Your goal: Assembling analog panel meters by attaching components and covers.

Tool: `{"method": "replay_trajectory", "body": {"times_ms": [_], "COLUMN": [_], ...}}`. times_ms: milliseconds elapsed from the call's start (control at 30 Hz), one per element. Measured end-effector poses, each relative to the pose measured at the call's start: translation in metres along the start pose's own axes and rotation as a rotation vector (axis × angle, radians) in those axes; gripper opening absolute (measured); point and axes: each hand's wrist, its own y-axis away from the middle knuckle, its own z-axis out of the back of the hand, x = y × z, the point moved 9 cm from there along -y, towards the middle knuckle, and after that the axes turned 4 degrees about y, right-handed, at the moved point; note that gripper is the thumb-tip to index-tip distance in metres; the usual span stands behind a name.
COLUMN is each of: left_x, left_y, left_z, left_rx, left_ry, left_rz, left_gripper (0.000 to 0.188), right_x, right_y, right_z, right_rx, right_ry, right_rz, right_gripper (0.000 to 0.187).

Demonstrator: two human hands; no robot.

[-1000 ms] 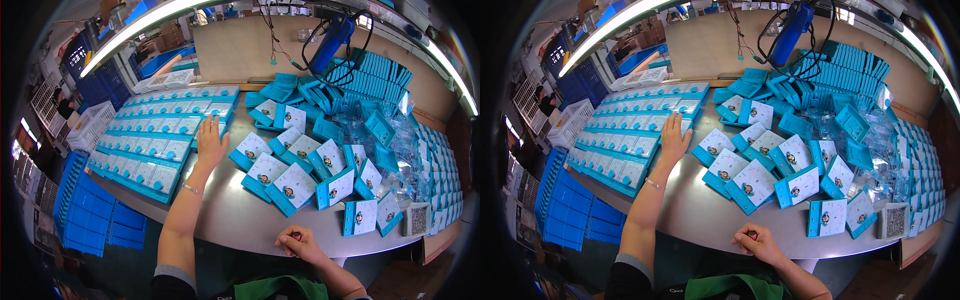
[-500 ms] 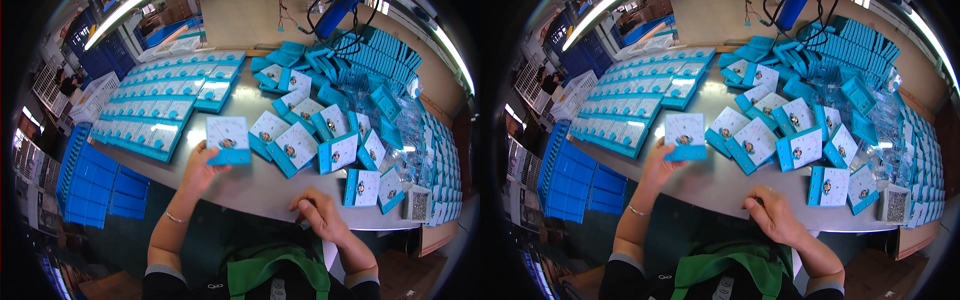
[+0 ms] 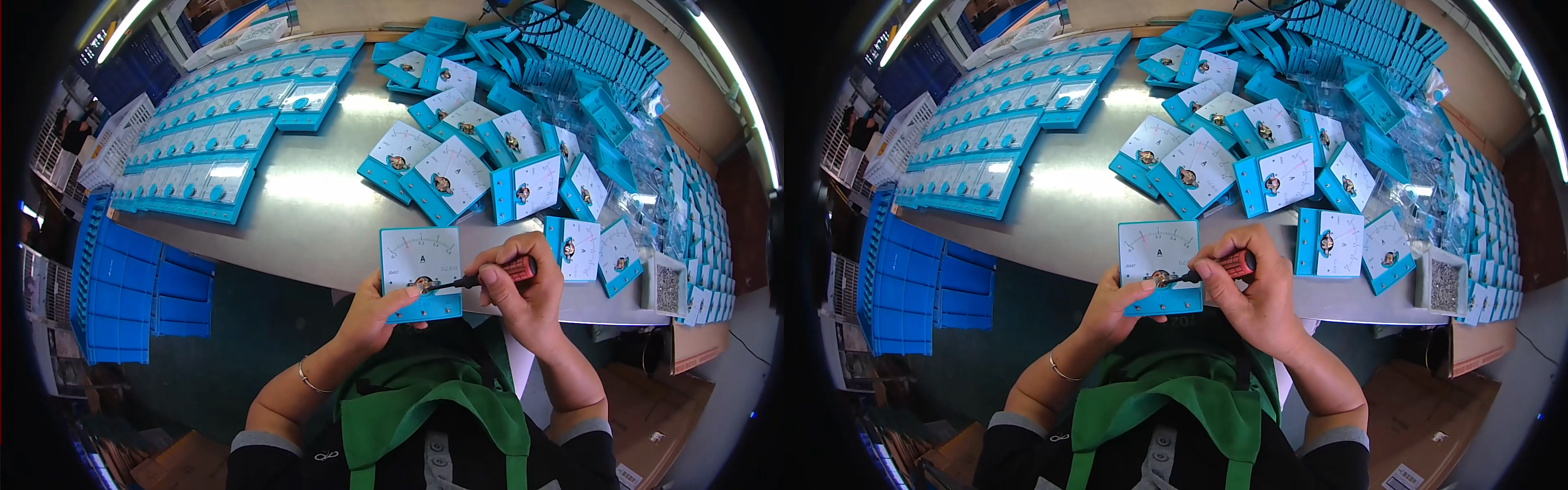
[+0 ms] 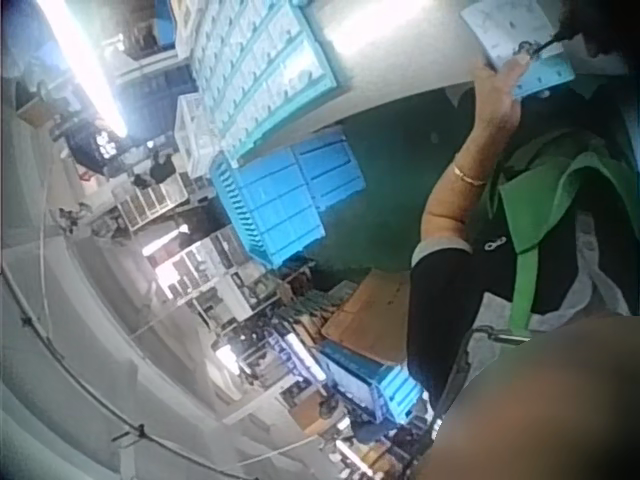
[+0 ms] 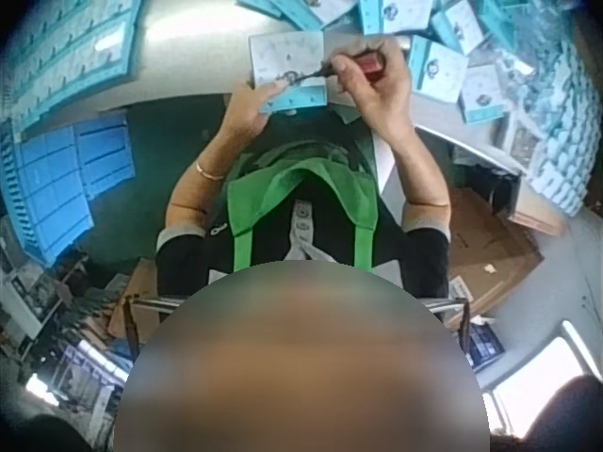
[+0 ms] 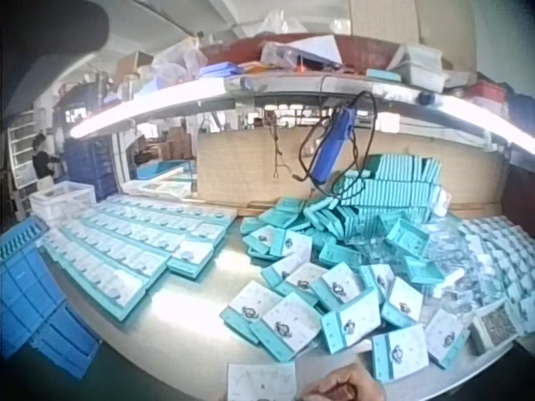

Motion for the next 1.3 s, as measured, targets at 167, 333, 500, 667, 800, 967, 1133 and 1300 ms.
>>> {"method": "replay_trajectory", "body": {"times_ms": [167, 333, 500, 667, 800, 967, 1133, 1300], "left_x": [0.006, 0.003, 0.004, -0.036, -0.091, -0.121, -0.137, -0.131], "left_y": [0.001, 0.0, -0.002, 0.008, 0.026, 0.009, 0.016, 0.001], "left_z": [0.001, -0.001, -0.011, -0.049, -0.007, 0.012, 0.055, 0.071], "left_rx": [-0.01, 0.029, 0.077, 0.359, -0.043, -0.083, -0.262, -0.25], "left_ry": [-0.025, -0.117, -0.201, -0.995, -0.958, -1.347, -1.106, -0.953], "left_rz": [0.021, 0.041, 0.102, -0.529, -0.768, -0.984, -0.953, -0.919], "left_gripper": [0.039, 0.038, 0.039, 0.03, 0.026, 0.024, 0.019, 0.022], "right_x": [0.0, 0.014, 0.003, -0.025, 0.002, 0.012, 0.017, -0.045], "right_y": [0.003, 0.0, -0.02, -0.025, -0.013, -0.047, -0.109, -0.178], "right_z": [-0.002, -0.014, -0.007, -0.007, 0.03, 0.078, 0.167, 0.202], "right_rx": [0.031, 0.205, 0.234, 0.294, 0.039, -0.141, -0.345, -0.179], "right_ry": [0.064, 0.183, 0.118, -0.096, -0.218, 0.032, 0.833, 1.615], "right_rz": [0.022, 0.161, -0.003, -0.303, -0.022, 0.003, 0.161, 0.169], "right_gripper": [0.019, 0.02, 0.018, 0.031, 0.035, 0.022, 0.023, 0.004]}}
